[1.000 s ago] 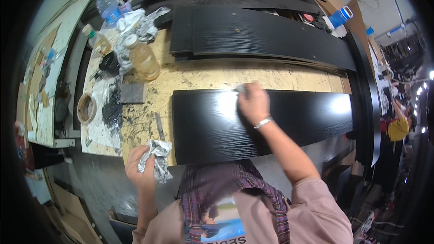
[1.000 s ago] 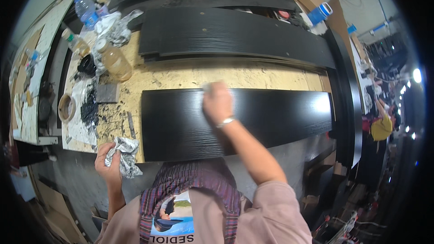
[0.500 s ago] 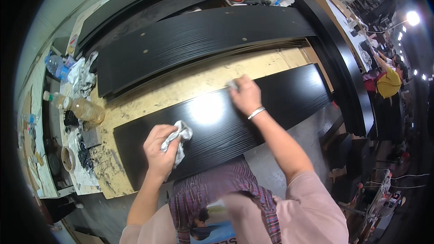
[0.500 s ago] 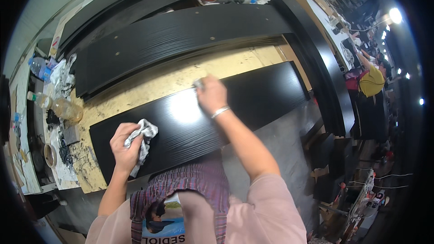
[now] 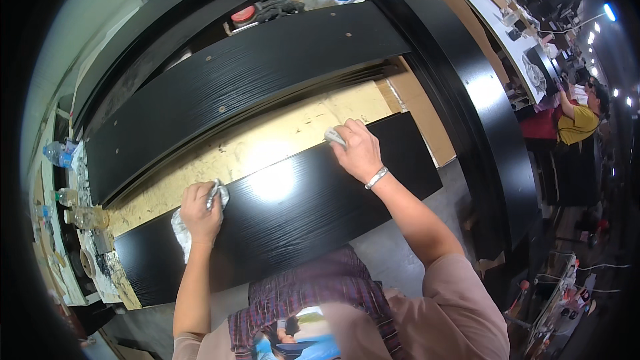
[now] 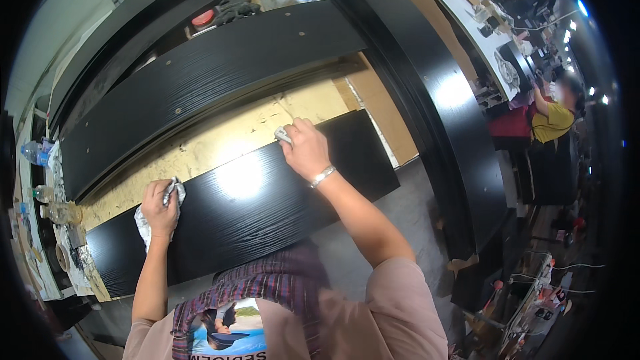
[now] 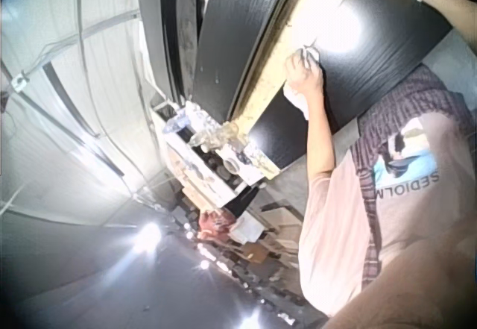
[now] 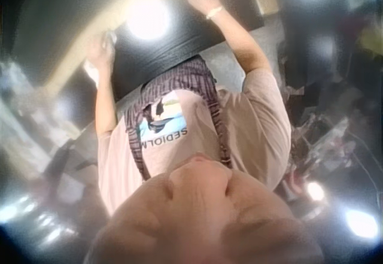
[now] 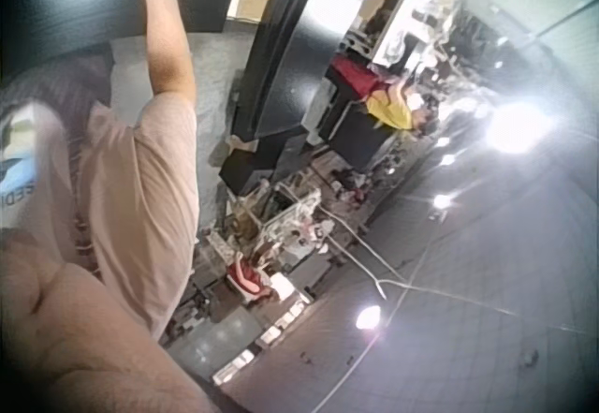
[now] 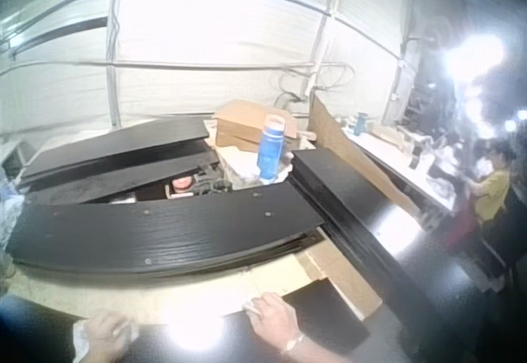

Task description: The person wipes a black wooden board with a cloth and a small block, then flips the board over to clean the other side. The person continues to wipe the board with the cloth and block, occasionally adjusting the cloth.

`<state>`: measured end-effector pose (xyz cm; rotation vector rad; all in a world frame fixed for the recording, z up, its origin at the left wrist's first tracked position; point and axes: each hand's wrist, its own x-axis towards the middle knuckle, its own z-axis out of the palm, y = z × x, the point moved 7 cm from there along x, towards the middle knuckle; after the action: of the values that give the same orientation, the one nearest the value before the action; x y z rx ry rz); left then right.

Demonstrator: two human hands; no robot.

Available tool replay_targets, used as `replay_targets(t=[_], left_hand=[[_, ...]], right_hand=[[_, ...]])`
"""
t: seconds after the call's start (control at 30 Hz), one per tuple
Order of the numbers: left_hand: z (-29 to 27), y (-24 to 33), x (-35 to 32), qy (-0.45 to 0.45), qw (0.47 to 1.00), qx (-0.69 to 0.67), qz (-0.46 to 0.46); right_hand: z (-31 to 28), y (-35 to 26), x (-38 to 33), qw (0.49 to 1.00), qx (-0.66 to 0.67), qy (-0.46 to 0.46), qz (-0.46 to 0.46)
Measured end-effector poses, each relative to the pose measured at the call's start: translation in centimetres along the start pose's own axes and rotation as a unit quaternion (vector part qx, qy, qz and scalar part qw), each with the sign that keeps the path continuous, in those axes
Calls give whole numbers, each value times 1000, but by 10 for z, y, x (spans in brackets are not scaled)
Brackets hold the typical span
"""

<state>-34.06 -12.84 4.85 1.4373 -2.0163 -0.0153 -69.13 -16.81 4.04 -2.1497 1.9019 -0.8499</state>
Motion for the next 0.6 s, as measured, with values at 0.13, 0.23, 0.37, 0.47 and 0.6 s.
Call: replay_targets(t=[0.13,0.23,0.37,0.47,0.6], left_hand=[[6,4,1,-16,1000,22,2],[10,4,2,-20,999,35,3],[13,4,3,-29,999,42,1],[12,3,0,-31,998,52,0],[13,-1,-3,-42,997,59,-13]], right_hand=[[-54,131,12,985,-120,91,82],[-106,197,19,964,-162,124,173],[-104,208,4,949,-37,175,259],[-85,178,-9,948,-92,114,284],[-94,179,-44,907,-122,155,371]])
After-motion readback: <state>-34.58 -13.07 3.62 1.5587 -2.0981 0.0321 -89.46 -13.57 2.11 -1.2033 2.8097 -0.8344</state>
